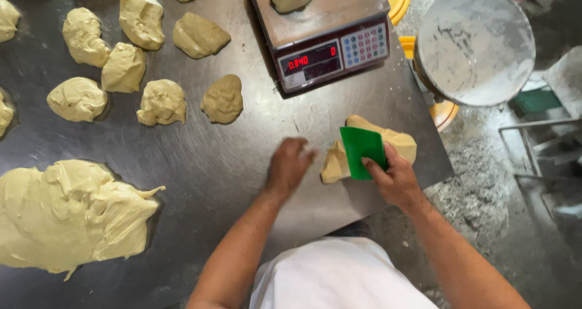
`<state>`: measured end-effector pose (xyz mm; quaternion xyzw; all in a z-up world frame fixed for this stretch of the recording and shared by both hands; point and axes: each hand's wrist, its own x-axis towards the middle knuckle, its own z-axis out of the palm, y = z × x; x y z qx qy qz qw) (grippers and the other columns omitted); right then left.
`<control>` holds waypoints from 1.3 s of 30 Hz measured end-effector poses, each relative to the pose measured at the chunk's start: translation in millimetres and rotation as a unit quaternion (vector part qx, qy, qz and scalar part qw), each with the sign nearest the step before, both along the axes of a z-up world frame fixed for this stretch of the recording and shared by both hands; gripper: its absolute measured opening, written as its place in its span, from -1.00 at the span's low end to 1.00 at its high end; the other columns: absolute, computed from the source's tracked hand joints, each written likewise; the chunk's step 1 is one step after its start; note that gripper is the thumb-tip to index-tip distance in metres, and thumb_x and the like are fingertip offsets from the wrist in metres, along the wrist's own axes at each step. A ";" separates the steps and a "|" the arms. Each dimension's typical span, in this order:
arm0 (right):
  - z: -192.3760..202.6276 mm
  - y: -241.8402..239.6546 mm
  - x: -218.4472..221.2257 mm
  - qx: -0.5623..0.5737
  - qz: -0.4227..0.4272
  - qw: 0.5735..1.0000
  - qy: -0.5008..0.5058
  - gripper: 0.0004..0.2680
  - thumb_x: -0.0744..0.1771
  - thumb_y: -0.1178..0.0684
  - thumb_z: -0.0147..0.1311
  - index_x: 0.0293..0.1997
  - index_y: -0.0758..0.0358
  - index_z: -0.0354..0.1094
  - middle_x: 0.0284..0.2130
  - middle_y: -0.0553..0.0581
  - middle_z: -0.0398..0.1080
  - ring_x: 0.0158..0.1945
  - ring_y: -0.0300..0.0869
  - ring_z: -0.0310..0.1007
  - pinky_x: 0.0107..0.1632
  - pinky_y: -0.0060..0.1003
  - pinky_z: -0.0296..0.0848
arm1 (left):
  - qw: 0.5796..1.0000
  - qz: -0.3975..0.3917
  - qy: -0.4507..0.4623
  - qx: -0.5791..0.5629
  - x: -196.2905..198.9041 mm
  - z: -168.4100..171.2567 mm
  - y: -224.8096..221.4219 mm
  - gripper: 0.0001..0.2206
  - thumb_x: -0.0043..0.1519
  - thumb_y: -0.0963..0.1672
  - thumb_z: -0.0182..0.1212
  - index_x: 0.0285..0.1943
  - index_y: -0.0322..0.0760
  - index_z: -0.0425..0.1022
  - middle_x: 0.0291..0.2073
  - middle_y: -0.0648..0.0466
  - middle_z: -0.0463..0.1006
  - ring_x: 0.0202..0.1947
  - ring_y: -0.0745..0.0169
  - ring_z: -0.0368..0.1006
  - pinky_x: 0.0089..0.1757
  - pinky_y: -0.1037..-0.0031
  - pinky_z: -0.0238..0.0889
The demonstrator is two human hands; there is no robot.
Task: The person cuts dough pieces from a mass using a scraper, weighs each portion on a digital scale, and places the divided portions onto a metal table.
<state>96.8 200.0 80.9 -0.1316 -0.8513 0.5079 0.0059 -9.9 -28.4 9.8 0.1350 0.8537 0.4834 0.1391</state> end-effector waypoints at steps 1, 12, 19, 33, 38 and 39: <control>4.6 6.3 -17.4 0.048 0.005 0.999 -0.009 -0.82 0.37 0.08 0.12 0.03 0.29 0.34 -0.32 0.18 0.52 -0.30 -0.11 0.56 -0.24 -0.20 0.50 | 0.999 0.037 -0.005 0.010 -20.3 5.5 -0.1 -0.66 0.20 -0.11 0.38 0.07 -0.39 0.48 -0.08 -0.15 0.57 -0.24 -0.01 0.60 -0.17 0.25 0.44; 26.2 15.8 -346.8 0.211 0.227 0.924 0.225 -0.77 0.40 0.14 0.09 0.10 0.40 0.14 -0.19 0.49 0.43 -0.08 0.43 0.41 -0.03 0.25 0.34 | 0.940 0.128 0.313 -0.052 -290.5 19.1 79.0 -0.50 0.00 -0.26 0.35 0.18 -0.52 0.42 0.08 -0.37 0.49 0.08 -0.37 0.44 0.05 0.09 0.34; -17.5 -12.7 -431.2 0.265 0.260 0.911 0.178 -0.77 0.30 0.17 0.11 0.02 0.41 0.25 -0.18 0.48 0.45 -0.06 0.32 0.45 -0.02 0.14 0.43 | 0.961 0.189 0.189 -0.065 -286.5 11.0 70.0 -0.90 0.14 -0.25 0.30 -0.19 -0.39 0.57 -0.28 -0.21 0.61 -0.24 -0.17 0.63 -0.21 0.18 0.50; 43.4 14.7 -253.4 -0.217 0.048 0.961 0.162 -0.76 0.40 0.17 0.03 0.20 0.26 0.17 -0.18 0.07 0.40 -0.31 -0.29 0.43 -0.33 -0.39 0.43 | 0.953 -0.203 0.216 -0.060 41.2 -33.6 66.9 -0.33 0.00 -0.02 0.48 0.21 -0.50 0.36 0.15 -0.28 0.40 0.19 -0.29 0.31 0.20 0.13 0.25; 32.8 54.4 -96.8 -0.221 -0.062 0.967 0.112 -0.76 0.42 0.20 0.03 0.22 0.30 0.17 -0.11 0.06 0.39 -0.19 -0.31 0.47 -0.21 -0.39 0.52 | 0.976 -0.219 -0.010 -0.010 28.2 -50.3 66.6 -0.56 0.14 -0.06 0.38 0.21 -0.22 0.54 0.18 -0.14 0.52 0.21 -0.14 0.45 0.19 0.20 0.36; 27.3 63.7 -66.1 -0.189 -0.103 0.973 0.084 -0.79 0.42 0.19 0.03 0.20 0.29 0.21 -0.20 0.05 0.39 -0.30 -0.31 0.40 -0.34 -0.40 0.39 | 0.971 -0.237 -0.020 -0.030 12.4 -40.4 63.5 -0.53 0.06 -0.03 0.49 0.14 -0.21 0.57 0.21 -0.22 0.41 0.22 -0.23 0.37 0.15 0.16 0.31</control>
